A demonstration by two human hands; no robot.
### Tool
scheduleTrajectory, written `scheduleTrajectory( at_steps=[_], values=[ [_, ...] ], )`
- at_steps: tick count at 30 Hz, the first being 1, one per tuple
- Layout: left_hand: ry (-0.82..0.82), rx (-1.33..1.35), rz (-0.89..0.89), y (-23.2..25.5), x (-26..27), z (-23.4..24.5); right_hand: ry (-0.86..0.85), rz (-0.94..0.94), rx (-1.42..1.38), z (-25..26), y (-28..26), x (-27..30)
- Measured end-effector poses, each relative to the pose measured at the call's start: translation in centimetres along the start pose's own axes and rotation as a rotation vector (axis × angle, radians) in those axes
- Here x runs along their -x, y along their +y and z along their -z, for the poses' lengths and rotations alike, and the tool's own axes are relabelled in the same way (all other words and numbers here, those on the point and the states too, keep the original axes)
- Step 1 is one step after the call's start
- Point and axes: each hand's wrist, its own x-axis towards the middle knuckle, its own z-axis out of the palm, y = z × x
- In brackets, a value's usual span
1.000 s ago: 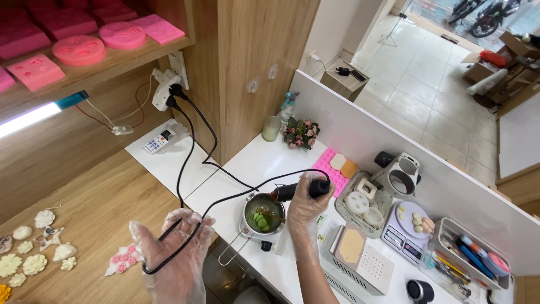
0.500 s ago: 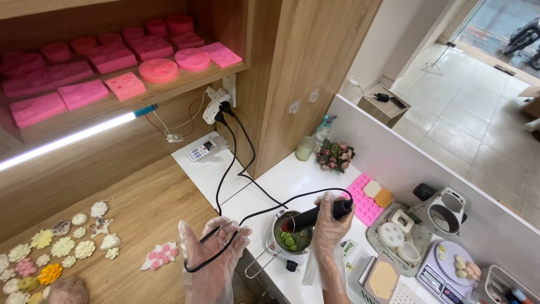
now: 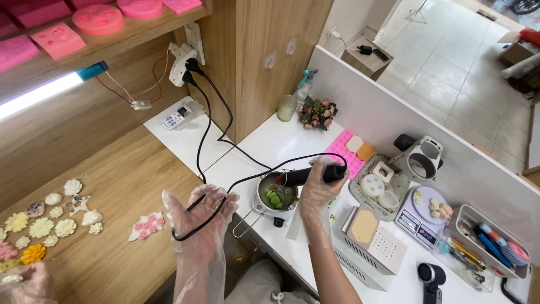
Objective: Stirring green wax pieces in a small melting pot and using a heat gun to facilitate melting.
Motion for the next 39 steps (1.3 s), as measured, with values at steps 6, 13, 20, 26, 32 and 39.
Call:
scheduleTrajectory(
  at_steps=[6,13,20,26,32,39],
  values=[
    [0.04,-0.009,0.01,0.3,0.9,-2.2,0.012,0.027,0.145,0.7,0.4,0.0],
    [0.013,-0.014,-0.015,0.5,0.4,-1.4,0.014,0.05,0.046,-0.7,1.5,0.2],
    [-0.078,0.021,0.035,-0.1,-0.8,0.1,0.032,-0.022,0.008,-0.4,1.8,0.6],
    [-0.063,-0.267,0.105,-0.4,-1.7,0.6,0.224,0.066,0.091,1.9,1.7,0.6],
    [0.081,-0.343,0.153,-0.6,-0.6,-1.8,0.29,0.092,0.065,4.3,1.6,0.9],
    [0.09,-0.301,0.188,-1.3,-1.2,-2.6,0.323,0.072,0.029,5.0,1.3,0.3]
  ],
)
